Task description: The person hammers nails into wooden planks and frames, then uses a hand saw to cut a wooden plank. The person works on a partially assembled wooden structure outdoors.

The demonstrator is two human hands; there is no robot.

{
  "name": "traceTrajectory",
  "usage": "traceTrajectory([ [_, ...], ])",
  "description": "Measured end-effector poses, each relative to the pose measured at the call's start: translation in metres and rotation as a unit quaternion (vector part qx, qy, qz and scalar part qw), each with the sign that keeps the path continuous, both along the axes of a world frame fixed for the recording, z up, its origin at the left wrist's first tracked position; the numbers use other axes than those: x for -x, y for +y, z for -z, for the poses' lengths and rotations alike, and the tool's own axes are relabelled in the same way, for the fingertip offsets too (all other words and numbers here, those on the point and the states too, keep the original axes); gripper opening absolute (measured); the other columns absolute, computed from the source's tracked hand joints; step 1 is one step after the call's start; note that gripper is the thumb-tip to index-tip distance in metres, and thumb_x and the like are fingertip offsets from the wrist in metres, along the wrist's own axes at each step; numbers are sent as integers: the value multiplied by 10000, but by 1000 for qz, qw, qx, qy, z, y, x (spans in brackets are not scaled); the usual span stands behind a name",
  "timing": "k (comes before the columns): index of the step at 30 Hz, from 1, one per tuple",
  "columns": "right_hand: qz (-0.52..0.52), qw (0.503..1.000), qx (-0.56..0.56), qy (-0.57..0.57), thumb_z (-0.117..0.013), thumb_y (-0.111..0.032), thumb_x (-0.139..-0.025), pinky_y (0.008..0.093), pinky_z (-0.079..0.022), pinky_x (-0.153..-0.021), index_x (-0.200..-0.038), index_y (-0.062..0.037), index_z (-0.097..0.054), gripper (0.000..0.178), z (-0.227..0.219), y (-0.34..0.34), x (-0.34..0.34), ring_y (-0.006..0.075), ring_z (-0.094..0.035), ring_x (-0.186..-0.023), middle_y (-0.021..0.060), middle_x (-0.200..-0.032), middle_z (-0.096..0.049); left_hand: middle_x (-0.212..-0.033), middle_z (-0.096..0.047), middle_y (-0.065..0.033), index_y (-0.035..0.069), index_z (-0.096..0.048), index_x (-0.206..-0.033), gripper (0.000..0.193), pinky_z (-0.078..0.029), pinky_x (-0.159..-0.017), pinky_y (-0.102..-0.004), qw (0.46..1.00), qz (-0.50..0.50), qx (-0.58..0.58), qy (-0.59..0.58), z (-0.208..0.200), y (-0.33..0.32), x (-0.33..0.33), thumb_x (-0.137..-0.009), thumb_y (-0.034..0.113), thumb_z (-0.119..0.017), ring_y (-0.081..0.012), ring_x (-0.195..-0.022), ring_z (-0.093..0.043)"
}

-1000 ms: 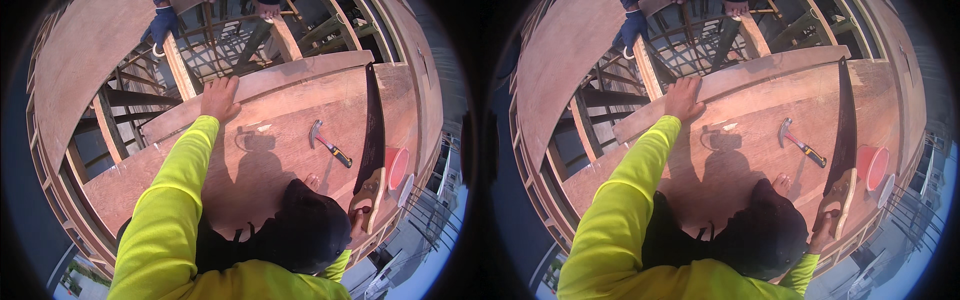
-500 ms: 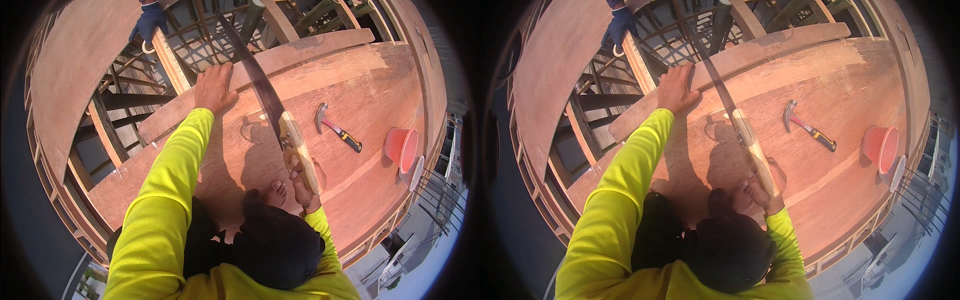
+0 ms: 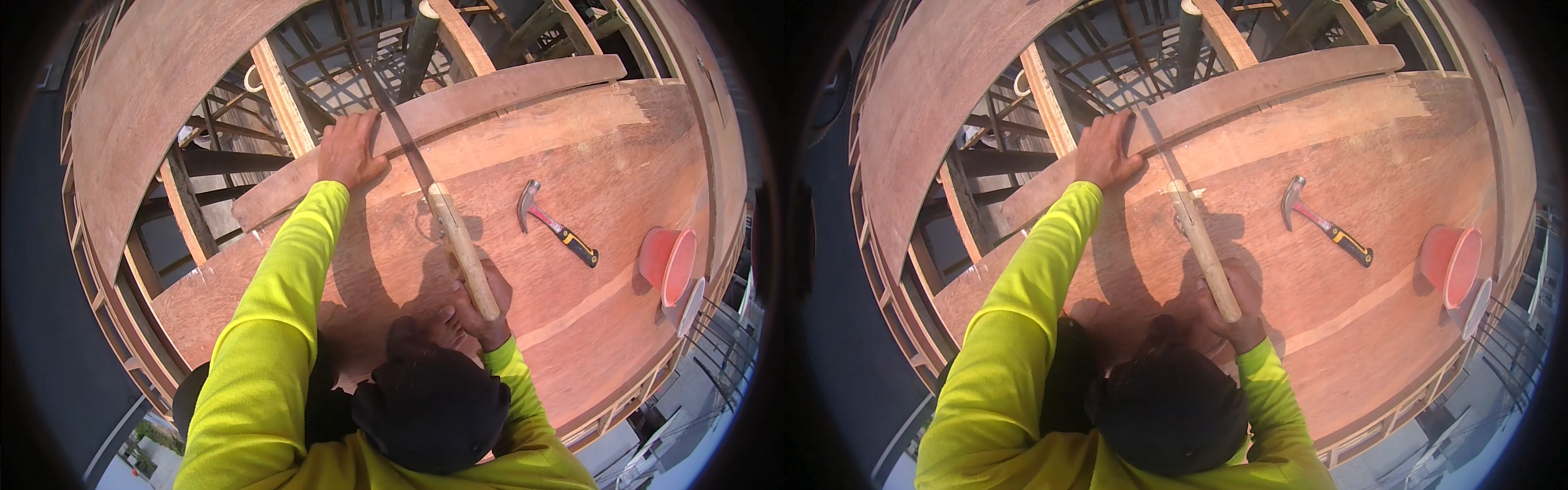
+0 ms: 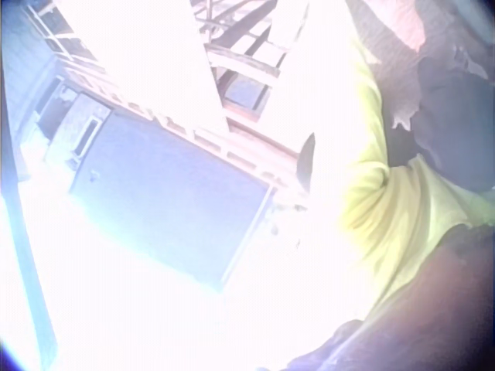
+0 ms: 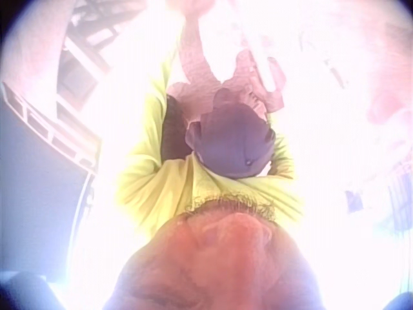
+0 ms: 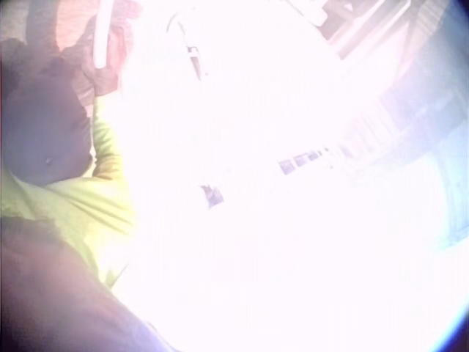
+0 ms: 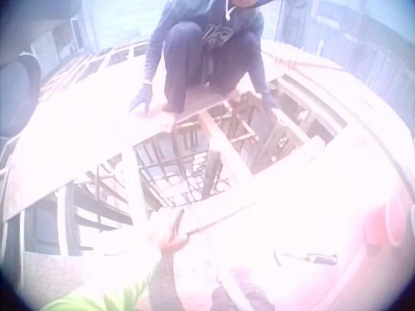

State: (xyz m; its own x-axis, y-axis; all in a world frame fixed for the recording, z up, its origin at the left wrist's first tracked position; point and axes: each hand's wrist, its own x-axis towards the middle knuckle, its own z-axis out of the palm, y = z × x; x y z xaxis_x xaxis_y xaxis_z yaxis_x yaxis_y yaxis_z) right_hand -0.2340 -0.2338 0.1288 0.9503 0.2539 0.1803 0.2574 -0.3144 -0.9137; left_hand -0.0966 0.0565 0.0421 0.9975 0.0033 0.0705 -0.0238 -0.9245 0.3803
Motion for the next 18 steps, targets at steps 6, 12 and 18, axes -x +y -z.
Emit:
traceTrajectory([
  [6, -4, 1000, 2, 10, -708, 46, -813, 373, -508, -644, -982, 4, -630, 191, -3, 3, -3, 296, -624, -712, 145, -843, -622, -1203, -630, -140, 66, -541, -1374, 791, -445, -984, -438, 1000, 14, 13, -8, 0, 0, -2, -654, 293, -776, -333, -1162, -566],
  [12, -1, 996, 34, 83, -720, -7, -823, 369, -508, -620, -989, -16, -633, 188, -7, -2, 9, 288, -626, -687, 139, -835, -620, -1233, -635, -153, 54, -538, -1374, 799, -442, -1002, -448, 1000, -8, 21, 14, -4, -1, -2, -652, 291, -784, -335, -1184, -572],
  [18, -10, 991, 106, 82, -730, -76, -829, 389, -544, -602, -1020, -40, -645, 213, -44, -42, 60, 315, -689, -680, 135, -831, -664, -1236, -640, -168, 36, -538, -1368, 803, -452, -1004, -455, 999, -25, 11, 33, -3, 2, -5, -655, 305, -794, -345, -1181, -585],
])
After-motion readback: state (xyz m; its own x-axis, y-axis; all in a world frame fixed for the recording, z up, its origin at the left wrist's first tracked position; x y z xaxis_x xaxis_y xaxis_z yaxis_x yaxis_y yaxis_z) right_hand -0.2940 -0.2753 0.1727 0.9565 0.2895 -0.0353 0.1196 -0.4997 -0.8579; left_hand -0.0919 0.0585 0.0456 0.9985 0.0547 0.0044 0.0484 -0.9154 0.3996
